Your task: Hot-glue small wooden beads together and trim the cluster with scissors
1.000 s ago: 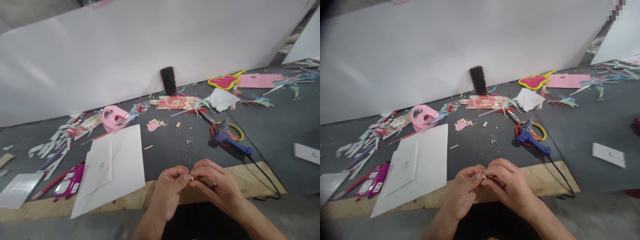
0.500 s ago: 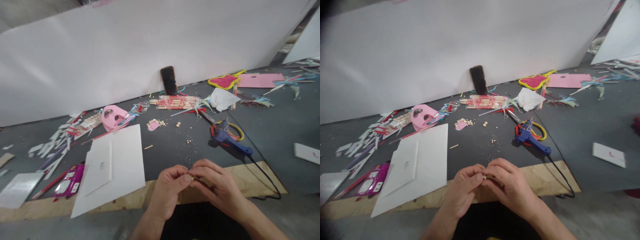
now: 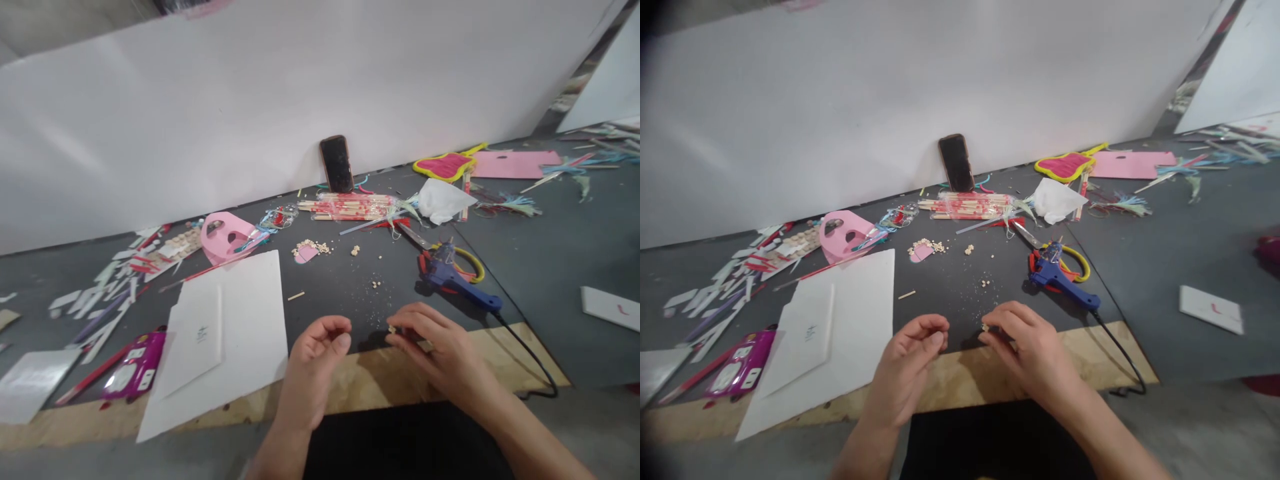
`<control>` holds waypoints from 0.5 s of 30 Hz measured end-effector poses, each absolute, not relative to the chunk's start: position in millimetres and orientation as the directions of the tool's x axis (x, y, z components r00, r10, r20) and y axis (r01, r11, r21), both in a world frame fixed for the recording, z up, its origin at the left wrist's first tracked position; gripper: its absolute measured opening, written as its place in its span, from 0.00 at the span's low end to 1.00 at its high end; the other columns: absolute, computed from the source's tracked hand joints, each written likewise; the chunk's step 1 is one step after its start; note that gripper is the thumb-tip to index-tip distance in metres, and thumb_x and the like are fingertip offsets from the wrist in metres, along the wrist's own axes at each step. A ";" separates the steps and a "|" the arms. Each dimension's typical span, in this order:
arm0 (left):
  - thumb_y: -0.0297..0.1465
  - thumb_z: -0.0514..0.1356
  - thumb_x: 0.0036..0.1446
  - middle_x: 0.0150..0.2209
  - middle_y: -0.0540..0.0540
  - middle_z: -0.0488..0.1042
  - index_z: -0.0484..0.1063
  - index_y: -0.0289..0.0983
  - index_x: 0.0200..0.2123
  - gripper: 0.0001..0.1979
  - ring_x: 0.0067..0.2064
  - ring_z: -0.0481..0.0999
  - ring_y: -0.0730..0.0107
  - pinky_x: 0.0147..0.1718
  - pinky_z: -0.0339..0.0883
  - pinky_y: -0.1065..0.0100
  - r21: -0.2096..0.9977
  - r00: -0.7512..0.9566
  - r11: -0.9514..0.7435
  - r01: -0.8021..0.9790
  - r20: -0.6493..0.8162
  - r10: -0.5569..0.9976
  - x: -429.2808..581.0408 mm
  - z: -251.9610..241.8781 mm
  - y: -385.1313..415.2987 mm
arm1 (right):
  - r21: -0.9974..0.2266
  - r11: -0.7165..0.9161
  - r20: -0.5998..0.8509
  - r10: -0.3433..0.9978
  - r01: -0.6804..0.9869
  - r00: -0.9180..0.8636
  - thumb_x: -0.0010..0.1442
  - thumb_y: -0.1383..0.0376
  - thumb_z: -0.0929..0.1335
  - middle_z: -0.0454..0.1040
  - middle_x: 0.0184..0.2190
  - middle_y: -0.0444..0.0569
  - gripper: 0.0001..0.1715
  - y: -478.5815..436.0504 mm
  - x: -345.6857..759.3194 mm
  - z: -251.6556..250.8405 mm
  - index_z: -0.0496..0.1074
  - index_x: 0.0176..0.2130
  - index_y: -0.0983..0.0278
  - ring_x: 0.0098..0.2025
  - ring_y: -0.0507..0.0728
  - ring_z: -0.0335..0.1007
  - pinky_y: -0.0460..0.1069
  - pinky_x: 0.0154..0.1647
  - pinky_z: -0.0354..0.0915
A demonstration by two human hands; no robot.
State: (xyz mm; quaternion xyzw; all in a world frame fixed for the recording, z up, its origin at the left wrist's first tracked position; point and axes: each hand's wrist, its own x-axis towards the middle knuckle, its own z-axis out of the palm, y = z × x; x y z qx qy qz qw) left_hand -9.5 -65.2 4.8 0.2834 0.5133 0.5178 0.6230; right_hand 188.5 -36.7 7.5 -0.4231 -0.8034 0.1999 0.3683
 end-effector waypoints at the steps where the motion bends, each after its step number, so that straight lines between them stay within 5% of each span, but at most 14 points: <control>1: 0.33 0.67 0.49 0.38 0.47 0.74 0.75 0.38 0.38 0.11 0.39 0.70 0.72 0.41 0.63 0.72 0.903 -0.094 0.272 -0.333 -0.319 0.943 -12.7 5.5 -64.4 | -0.622 0.558 0.417 0.830 0.550 -0.370 0.61 0.67 0.66 0.74 0.35 0.50 0.05 -34.9 188.4 5.9 0.72 0.39 0.61 0.36 0.54 0.72 0.48 0.36 0.70; 8: 0.34 0.61 0.57 0.41 0.46 0.71 0.71 0.40 0.42 0.09 0.43 0.70 0.68 0.43 0.64 0.68 0.987 -0.136 0.151 0.062 -0.141 0.981 -23.2 6.9 -69.1 | -0.439 0.590 0.344 0.807 0.678 -0.480 0.59 0.67 0.68 0.75 0.34 0.50 0.03 -22.8 167.0 -3.1 0.74 0.35 0.62 0.39 0.60 0.66 0.55 0.41 0.67; 15: 0.31 0.58 0.59 0.46 0.44 0.68 0.71 0.40 0.39 0.05 0.47 0.70 0.65 0.45 0.63 0.66 0.986 -0.124 0.047 0.160 -0.027 0.992 -33.2 0.2 -76.9 | -0.354 0.530 0.266 0.847 0.771 -0.460 0.56 0.63 0.71 0.76 0.38 0.49 0.05 -16.1 154.1 -7.6 0.77 0.37 0.58 0.43 0.62 0.63 0.58 0.42 0.63</control>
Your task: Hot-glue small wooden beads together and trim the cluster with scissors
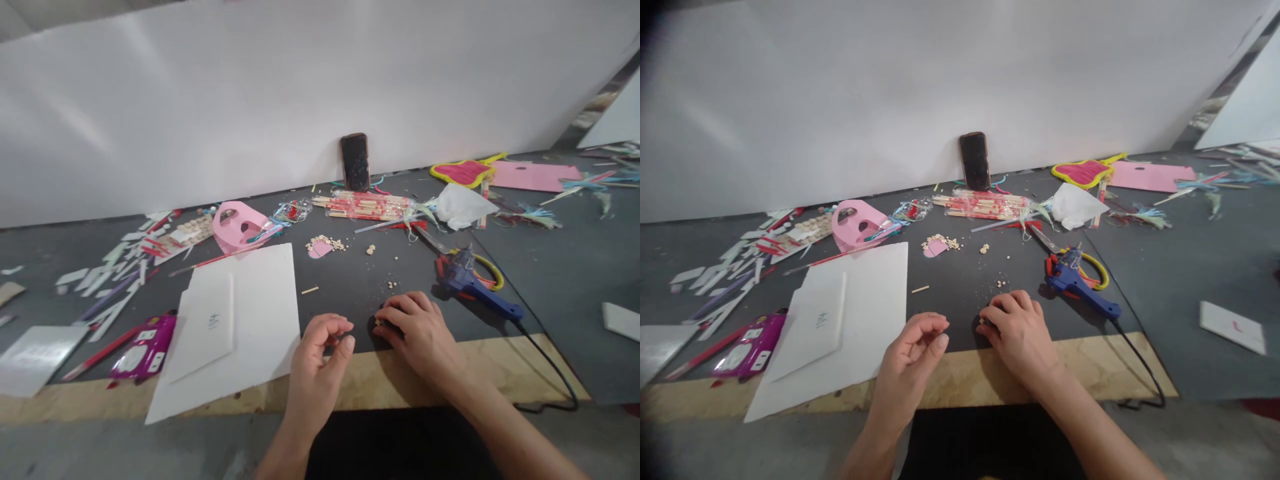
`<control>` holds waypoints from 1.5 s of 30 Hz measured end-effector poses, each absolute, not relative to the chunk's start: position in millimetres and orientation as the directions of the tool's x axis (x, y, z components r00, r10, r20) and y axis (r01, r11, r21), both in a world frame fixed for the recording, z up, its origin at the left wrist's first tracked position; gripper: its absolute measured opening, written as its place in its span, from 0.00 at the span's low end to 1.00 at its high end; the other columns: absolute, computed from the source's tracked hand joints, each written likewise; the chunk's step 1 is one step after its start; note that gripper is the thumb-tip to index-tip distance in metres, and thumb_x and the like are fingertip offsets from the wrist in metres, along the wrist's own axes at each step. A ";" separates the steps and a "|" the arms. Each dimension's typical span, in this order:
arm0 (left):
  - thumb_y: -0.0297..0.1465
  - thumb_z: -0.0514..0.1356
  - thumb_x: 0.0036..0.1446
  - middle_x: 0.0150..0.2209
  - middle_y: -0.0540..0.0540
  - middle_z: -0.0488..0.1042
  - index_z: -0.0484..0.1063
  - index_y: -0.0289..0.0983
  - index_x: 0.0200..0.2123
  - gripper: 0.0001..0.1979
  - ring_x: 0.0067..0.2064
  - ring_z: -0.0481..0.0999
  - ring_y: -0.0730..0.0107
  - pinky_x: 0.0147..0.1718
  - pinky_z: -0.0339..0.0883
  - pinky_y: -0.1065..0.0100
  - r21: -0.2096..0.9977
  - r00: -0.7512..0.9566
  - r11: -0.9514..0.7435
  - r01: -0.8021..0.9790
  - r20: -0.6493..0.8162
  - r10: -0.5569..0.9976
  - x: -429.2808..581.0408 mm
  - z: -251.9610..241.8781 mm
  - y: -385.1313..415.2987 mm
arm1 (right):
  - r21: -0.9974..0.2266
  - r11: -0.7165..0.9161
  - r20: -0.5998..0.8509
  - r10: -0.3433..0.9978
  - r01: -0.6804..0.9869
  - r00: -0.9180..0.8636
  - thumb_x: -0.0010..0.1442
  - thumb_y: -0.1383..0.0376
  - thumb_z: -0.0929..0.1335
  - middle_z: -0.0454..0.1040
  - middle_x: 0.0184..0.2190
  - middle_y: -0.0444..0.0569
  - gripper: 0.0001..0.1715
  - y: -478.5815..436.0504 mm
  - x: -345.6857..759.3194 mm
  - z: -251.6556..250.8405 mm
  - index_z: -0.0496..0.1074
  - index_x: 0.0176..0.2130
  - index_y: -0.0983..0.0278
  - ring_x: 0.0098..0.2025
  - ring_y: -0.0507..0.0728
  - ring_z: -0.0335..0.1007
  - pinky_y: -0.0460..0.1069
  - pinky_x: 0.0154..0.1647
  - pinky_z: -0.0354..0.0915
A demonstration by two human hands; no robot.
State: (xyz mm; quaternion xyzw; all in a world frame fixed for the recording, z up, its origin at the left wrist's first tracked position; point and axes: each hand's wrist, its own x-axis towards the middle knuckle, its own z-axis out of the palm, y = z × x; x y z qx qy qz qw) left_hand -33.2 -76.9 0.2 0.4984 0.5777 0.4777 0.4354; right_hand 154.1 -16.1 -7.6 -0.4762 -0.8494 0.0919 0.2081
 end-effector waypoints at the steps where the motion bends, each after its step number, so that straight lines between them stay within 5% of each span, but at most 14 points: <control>1: 0.31 0.58 0.59 0.46 0.44 0.68 0.72 0.40 0.39 0.05 0.47 0.70 0.64 0.45 0.63 0.66 0.985 -0.124 0.046 0.164 -0.026 0.992 -34.3 -0.2 -77.3 | -0.347 0.521 0.259 0.852 0.780 -0.455 0.56 0.63 0.72 0.76 0.38 0.49 0.05 -15.9 154.4 -8.3 0.77 0.37 0.57 0.43 0.63 0.63 0.58 0.42 0.63; 13: 0.30 0.58 0.58 0.45 0.43 0.71 0.72 0.40 0.39 0.06 0.44 0.72 0.63 0.43 0.65 0.63 0.947 -0.100 -0.018 0.322 0.053 0.994 -35.9 7.7 -70.7 | -0.339 0.546 0.279 0.836 0.766 -0.472 0.57 0.61 0.71 0.75 0.41 0.52 0.11 -19.8 165.9 -6.8 0.74 0.41 0.60 0.44 0.63 0.65 0.59 0.44 0.66; 18: 0.28 0.58 0.57 0.48 0.43 0.72 0.72 0.43 0.45 0.12 0.50 0.69 0.58 0.47 0.63 0.58 0.787 0.040 -0.153 0.598 0.161 0.986 -31.1 21.4 -52.5 | -0.361 0.568 0.421 0.807 0.740 -0.414 0.60 0.62 0.67 0.75 0.39 0.52 0.09 -25.9 187.8 -8.0 0.74 0.41 0.59 0.42 0.61 0.67 0.57 0.41 0.69; 23: 0.27 0.58 0.57 0.39 0.45 0.77 0.74 0.42 0.41 0.09 0.47 0.69 0.56 0.46 0.61 0.56 0.540 0.228 -0.286 0.792 0.173 0.958 -11.4 33.0 -14.6 | -0.380 0.557 0.491 0.798 0.739 -0.349 0.61 0.62 0.66 0.74 0.40 0.53 0.09 -32.8 214.0 -2.4 0.73 0.41 0.60 0.43 0.61 0.67 0.58 0.44 0.68; 34: 0.29 0.59 0.57 0.40 0.46 0.77 0.74 0.43 0.37 0.05 0.47 0.68 0.57 0.44 0.57 0.58 0.200 0.336 -0.337 0.920 0.035 0.941 33.0 11.0 32.8 | -0.390 0.472 0.564 0.801 0.791 -0.199 0.63 0.61 0.64 0.74 0.39 0.52 0.09 -43.2 268.7 -2.3 0.73 0.40 0.60 0.41 0.61 0.68 0.57 0.40 0.67; 45: 0.30 0.58 0.58 0.36 0.47 0.77 0.74 0.42 0.32 0.05 0.45 0.69 0.58 0.43 0.54 0.57 0.115 0.355 -0.356 0.927 0.037 0.934 38.3 10.6 33.6 | -0.396 0.470 0.569 0.800 0.788 -0.191 0.63 0.64 0.64 0.74 0.40 0.53 0.08 -40.8 277.1 -4.1 0.72 0.41 0.61 0.42 0.60 0.68 0.56 0.42 0.67</control>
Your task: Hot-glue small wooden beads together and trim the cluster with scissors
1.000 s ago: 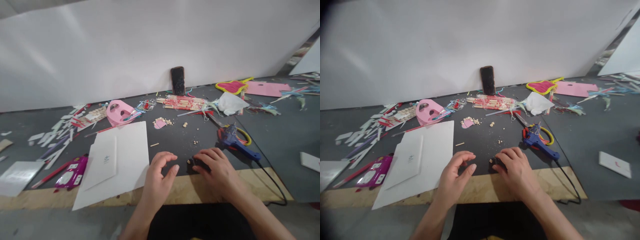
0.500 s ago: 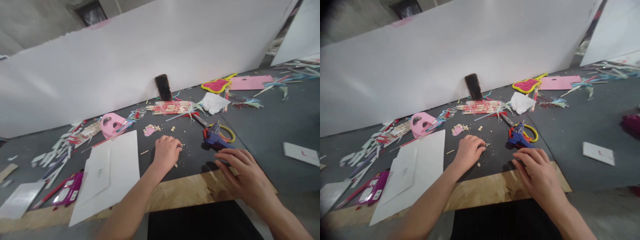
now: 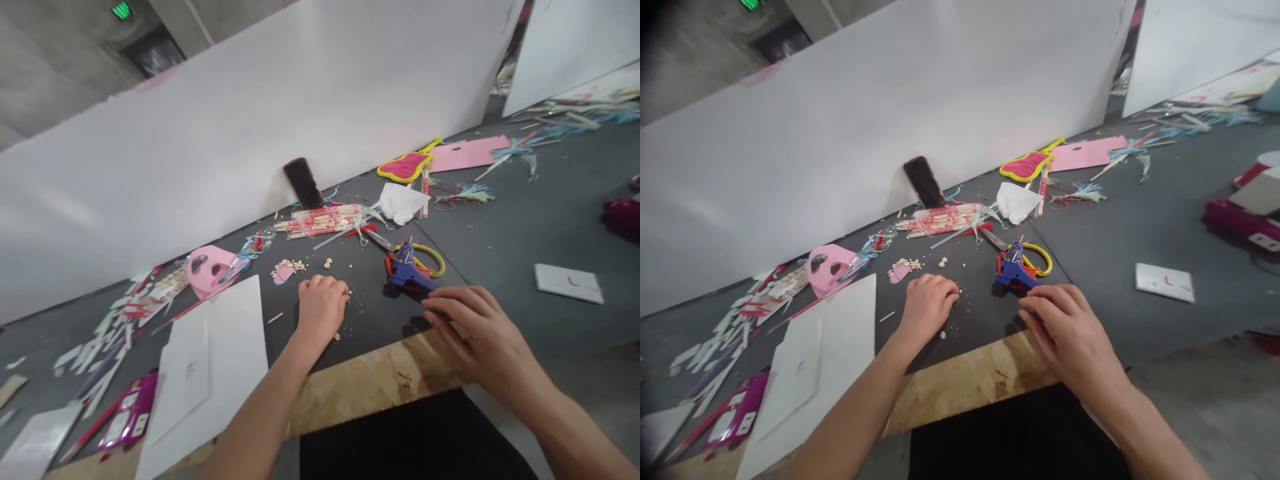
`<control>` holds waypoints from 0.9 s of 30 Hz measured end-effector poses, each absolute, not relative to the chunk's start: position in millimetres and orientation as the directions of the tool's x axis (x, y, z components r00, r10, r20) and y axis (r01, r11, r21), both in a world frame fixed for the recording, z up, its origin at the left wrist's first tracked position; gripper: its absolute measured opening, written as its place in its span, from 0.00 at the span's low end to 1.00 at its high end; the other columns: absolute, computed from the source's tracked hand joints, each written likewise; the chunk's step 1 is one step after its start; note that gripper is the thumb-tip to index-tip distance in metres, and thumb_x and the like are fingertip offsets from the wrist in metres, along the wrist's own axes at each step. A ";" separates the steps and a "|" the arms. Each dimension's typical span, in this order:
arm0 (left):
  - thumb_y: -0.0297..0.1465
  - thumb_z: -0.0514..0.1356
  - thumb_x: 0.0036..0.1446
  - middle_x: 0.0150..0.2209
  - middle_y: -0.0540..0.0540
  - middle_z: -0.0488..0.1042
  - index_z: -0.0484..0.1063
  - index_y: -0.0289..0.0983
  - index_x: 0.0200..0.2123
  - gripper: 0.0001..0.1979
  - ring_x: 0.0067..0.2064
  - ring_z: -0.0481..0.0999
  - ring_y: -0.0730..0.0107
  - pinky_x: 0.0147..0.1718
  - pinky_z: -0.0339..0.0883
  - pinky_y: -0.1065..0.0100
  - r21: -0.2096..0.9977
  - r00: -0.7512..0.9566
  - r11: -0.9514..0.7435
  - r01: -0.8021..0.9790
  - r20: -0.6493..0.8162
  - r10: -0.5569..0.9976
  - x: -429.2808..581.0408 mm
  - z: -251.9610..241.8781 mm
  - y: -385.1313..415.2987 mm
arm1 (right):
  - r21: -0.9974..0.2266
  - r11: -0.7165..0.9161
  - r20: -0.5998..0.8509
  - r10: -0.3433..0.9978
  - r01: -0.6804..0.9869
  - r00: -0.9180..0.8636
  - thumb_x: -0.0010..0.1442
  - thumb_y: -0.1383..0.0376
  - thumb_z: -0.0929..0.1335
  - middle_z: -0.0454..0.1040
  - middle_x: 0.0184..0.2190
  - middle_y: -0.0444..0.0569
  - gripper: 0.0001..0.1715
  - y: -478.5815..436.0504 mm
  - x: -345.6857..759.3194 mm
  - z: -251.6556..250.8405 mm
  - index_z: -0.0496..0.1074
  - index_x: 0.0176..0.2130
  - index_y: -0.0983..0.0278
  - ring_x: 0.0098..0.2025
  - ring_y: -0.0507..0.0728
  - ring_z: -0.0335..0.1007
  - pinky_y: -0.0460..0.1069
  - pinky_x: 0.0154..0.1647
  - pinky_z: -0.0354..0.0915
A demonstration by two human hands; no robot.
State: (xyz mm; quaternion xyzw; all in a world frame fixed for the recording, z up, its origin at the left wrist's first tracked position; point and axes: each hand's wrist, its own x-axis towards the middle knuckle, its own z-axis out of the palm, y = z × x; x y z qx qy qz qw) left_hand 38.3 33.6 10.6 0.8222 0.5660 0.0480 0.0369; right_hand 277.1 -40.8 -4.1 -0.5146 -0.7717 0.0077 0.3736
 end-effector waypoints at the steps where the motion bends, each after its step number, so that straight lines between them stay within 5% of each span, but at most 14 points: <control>1: 0.30 0.58 0.58 0.36 0.47 0.77 0.74 0.42 0.32 0.05 0.45 0.69 0.58 0.43 0.54 0.57 0.123 0.350 -0.351 0.928 0.034 0.936 38.1 10.3 33.6 | -0.389 0.472 0.572 0.797 0.791 -0.195 0.63 0.64 0.64 0.74 0.40 0.53 0.07 -39.0 278.1 -4.1 0.72 0.41 0.61 0.42 0.60 0.68 0.56 0.42 0.67; 8: 0.30 0.57 0.58 0.35 0.49 0.78 0.75 0.42 0.31 0.07 0.43 0.71 0.60 0.43 0.58 0.59 0.223 0.307 -0.305 0.926 0.028 0.951 28.4 16.0 32.2 | -0.266 0.393 0.540 0.817 0.880 -0.202 0.64 0.60 0.63 0.74 0.41 0.56 0.14 -22.2 286.8 -7.8 0.72 0.44 0.63 0.43 0.64 0.67 0.60 0.43 0.67; 14: 0.32 0.58 0.55 0.30 0.51 0.76 0.74 0.39 0.31 0.05 0.33 0.73 0.69 0.33 0.63 0.69 0.761 0.115 -0.064 0.645 -0.014 0.993 10.3 23.1 15.4 | -0.192 0.313 0.440 0.875 0.930 -0.203 0.63 0.58 0.62 0.73 0.44 0.60 0.22 -9.0 282.0 -12.0 0.69 0.51 0.69 0.44 0.67 0.67 0.61 0.45 0.67; 19: 0.33 0.63 0.50 0.26 0.52 0.73 0.74 0.37 0.28 0.05 0.28 0.69 0.74 0.29 0.60 0.73 0.943 0.042 0.117 0.310 -0.137 0.990 2.9 19.9 -1.1 | -0.200 0.304 0.385 0.898 0.931 -0.211 0.62 0.62 0.62 0.71 0.45 0.62 0.21 0.8 275.0 -9.3 0.66 0.52 0.70 0.44 0.66 0.70 0.60 0.45 0.68; 23: 0.32 0.65 0.49 0.29 0.51 0.75 0.75 0.38 0.32 0.06 0.32 0.71 0.74 0.32 0.62 0.73 0.973 -0.012 0.196 0.125 -0.196 0.981 0.6 20.2 -11.0 | -0.316 0.298 0.391 0.906 0.901 -0.163 0.64 0.64 0.59 0.72 0.46 0.61 0.19 -1.2 271.6 -3.3 0.67 0.51 0.67 0.47 0.67 0.70 0.60 0.45 0.67; 27: 0.31 0.65 0.50 0.32 0.50 0.77 0.78 0.39 0.34 0.06 0.36 0.73 0.74 0.38 0.64 0.73 0.977 -0.018 0.212 0.011 -0.212 0.977 -0.4 18.2 -19.7 | -0.614 0.111 0.379 0.910 0.781 0.168 0.60 0.58 0.63 0.75 0.37 0.54 0.22 -12.5 268.5 9.1 0.68 0.52 0.63 0.35 0.61 0.73 0.54 0.35 0.68</control>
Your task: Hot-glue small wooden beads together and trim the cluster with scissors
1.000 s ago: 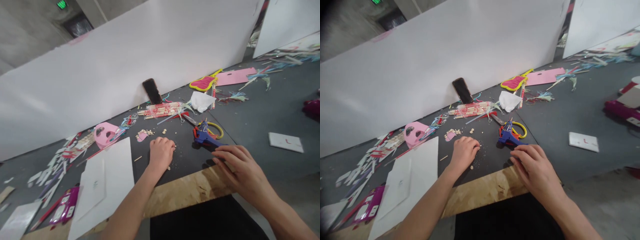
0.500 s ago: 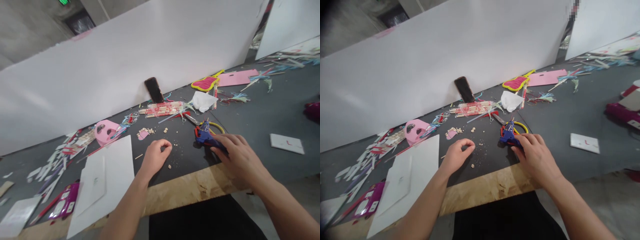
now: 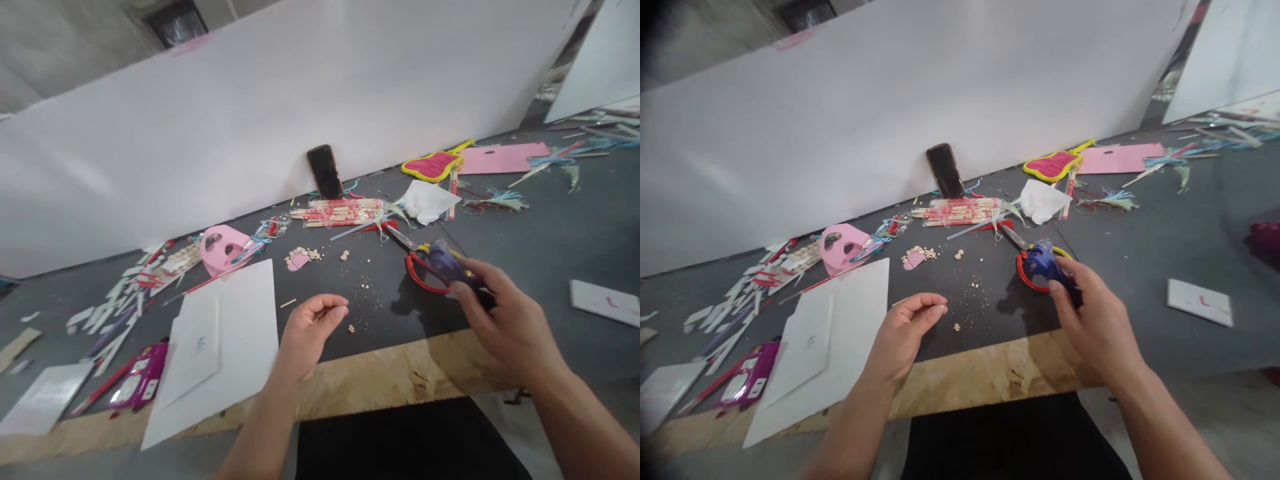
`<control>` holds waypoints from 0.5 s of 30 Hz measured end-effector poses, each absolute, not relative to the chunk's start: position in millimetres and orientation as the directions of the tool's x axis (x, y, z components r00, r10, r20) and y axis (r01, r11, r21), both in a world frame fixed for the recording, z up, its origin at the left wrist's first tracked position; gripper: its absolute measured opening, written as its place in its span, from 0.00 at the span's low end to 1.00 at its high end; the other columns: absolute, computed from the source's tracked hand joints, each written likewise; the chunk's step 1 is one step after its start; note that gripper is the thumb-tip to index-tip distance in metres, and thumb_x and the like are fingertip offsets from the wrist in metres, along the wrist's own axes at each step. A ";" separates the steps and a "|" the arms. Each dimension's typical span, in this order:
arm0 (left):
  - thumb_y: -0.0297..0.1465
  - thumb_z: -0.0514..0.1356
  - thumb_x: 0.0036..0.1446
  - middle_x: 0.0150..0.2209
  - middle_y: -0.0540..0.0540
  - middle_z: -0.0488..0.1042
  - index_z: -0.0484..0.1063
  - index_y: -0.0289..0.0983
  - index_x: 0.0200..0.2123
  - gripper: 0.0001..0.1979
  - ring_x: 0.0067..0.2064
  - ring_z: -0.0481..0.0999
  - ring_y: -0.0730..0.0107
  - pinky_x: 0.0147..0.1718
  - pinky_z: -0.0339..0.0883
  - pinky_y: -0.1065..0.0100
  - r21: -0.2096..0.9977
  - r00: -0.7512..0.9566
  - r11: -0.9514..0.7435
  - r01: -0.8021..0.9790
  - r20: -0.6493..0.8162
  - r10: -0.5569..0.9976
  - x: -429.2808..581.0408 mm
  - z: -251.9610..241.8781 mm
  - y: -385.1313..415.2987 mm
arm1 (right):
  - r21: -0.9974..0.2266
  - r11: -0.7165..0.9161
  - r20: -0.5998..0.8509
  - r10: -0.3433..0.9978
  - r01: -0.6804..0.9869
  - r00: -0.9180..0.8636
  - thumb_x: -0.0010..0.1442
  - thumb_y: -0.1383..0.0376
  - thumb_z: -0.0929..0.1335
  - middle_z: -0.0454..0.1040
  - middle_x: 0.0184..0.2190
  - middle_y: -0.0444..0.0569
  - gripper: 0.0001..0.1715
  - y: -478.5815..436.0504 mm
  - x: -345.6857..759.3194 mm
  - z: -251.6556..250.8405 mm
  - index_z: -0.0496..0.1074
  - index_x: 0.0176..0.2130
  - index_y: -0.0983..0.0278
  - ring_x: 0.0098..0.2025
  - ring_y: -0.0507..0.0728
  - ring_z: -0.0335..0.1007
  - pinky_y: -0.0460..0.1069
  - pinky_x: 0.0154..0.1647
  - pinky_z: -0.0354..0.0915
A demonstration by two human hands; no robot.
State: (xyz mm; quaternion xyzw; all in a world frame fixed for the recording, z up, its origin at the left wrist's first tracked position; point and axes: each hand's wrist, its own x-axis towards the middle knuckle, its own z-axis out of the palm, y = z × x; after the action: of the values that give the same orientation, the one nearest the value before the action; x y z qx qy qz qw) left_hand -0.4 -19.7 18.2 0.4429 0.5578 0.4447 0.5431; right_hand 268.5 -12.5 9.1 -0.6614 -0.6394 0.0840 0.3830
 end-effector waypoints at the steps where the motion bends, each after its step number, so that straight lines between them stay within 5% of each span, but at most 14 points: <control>1: 0.31 0.66 0.50 0.31 0.50 0.77 0.78 0.39 0.33 0.05 0.35 0.73 0.74 0.37 0.64 0.74 0.976 -0.012 0.214 -0.031 -0.214 0.977 0.0 17.1 -22.0 | -0.706 0.060 0.332 0.908 0.705 0.256 0.59 0.57 0.65 0.75 0.34 0.52 0.24 -15.9 267.6 12.9 0.68 0.52 0.63 0.31 0.59 0.72 0.52 0.32 0.68; 3: 0.31 0.66 0.49 0.29 0.52 0.76 0.78 0.39 0.31 0.04 0.33 0.72 0.76 0.36 0.63 0.75 0.965 -0.001 0.220 -0.141 -0.223 0.975 1.7 15.5 -26.6 | -0.859 0.009 0.214 0.915 0.512 0.342 0.55 0.54 0.68 0.74 0.29 0.49 0.28 -22.7 265.0 19.9 0.68 0.52 0.63 0.27 0.56 0.69 0.50 0.28 0.66; 6: 0.30 0.68 0.46 0.27 0.52 0.75 0.78 0.38 0.30 0.05 0.31 0.71 0.78 0.35 0.63 0.75 0.920 0.011 0.237 -0.313 -0.246 0.969 5.7 16.0 -32.6 | -0.965 0.008 0.071 0.970 0.261 0.234 0.50 0.52 0.72 0.71 0.23 0.45 0.29 -34.1 257.6 25.6 0.70 0.48 0.63 0.24 0.54 0.65 0.48 0.24 0.65; 11: 0.29 0.71 0.41 0.26 0.51 0.76 0.78 0.37 0.27 0.07 0.31 0.73 0.75 0.36 0.65 0.73 0.825 0.029 0.277 -0.493 -0.303 0.953 8.7 21.3 -36.6 | -0.996 -0.081 -0.082 0.996 -0.022 0.044 0.56 0.51 0.69 0.65 0.17 0.42 0.18 -58.4 236.4 26.4 0.72 0.38 0.62 0.20 0.50 0.59 0.44 0.18 0.59; 15: 0.28 0.71 0.40 0.26 0.50 0.77 0.78 0.36 0.25 0.07 0.31 0.74 0.75 0.36 0.65 0.73 0.793 0.050 0.296 -0.532 -0.320 0.946 7.0 22.0 -36.9 | -0.983 -0.130 -0.121 0.989 -0.128 -0.082 0.57 0.48 0.67 0.65 0.19 0.43 0.21 -74.6 223.4 26.5 0.71 0.34 0.63 0.18 0.49 0.57 0.45 0.18 0.59</control>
State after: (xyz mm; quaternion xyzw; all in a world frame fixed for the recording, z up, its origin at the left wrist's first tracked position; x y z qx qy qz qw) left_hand 7.0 -36.9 22.0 0.2428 0.4268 0.5411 0.6826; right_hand 223.4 -74.6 26.5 -0.4772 -0.4512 0.5810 0.4808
